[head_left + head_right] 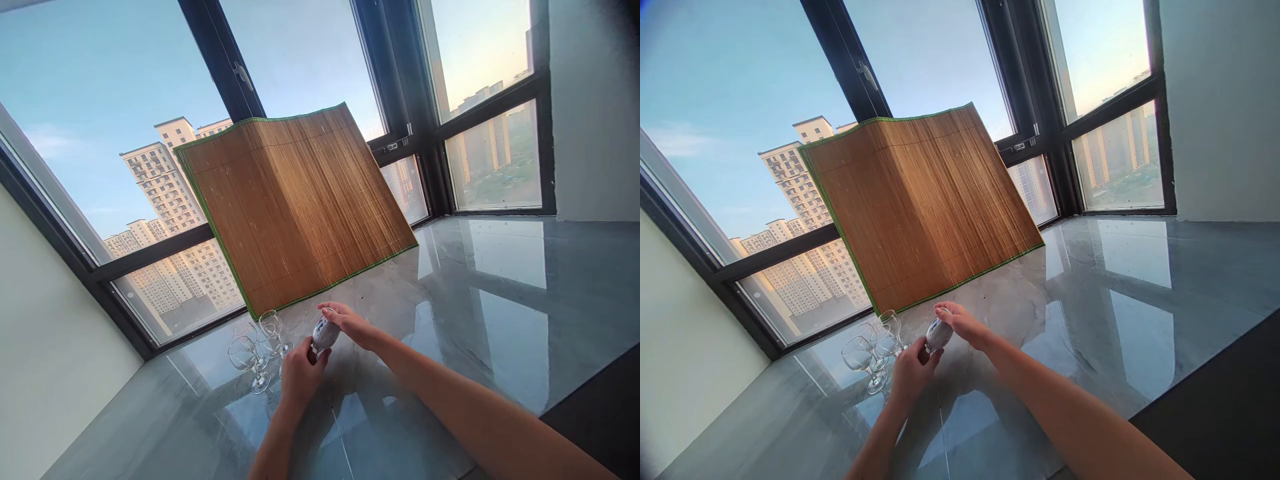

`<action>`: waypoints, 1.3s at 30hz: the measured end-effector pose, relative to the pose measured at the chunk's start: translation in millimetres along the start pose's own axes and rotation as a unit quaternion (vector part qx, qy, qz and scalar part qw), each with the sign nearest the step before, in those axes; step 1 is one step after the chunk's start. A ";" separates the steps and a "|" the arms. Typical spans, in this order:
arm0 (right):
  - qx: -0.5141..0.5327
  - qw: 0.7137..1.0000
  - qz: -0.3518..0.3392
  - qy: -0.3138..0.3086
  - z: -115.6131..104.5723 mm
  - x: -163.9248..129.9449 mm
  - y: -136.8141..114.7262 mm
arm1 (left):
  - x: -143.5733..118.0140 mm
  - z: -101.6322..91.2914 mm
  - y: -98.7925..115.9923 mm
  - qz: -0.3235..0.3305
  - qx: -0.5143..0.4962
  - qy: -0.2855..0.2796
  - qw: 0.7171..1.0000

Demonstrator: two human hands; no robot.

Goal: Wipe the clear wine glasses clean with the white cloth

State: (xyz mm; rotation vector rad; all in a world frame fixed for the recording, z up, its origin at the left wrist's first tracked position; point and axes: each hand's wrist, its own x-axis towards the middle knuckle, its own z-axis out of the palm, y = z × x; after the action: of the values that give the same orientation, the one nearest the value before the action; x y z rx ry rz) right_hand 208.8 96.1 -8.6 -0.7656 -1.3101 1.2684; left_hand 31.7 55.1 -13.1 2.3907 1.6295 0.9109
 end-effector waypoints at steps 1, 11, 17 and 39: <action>0.015 1.000 0.002 0.001 -0.2 -0.5 -0.7 | 0.1 -0.4 0.2 0.002 -0.005 0.001 1.000; 0.184 0.982 0.015 0.039 0.8 -3.8 -9.3 | 3.2 3.2 0.7 0.002 -0.077 0.011 0.997; 0.236 0.970 0.024 0.058 -4.8 0.0 -10.9 | 3.1 4.5 2.1 0.003 -0.151 0.000 0.988; 0.026 0.972 -0.041 0.229 -0.2 9.7 3.7 | -1.9 8.5 7.3 -0.010 -0.175 0.063 0.983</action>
State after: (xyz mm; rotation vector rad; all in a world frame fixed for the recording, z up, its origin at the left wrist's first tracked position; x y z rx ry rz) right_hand 206.3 106.1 -9.6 -0.8936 -0.9200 0.9815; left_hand 41.7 52.4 -17.9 2.1133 1.3874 1.2494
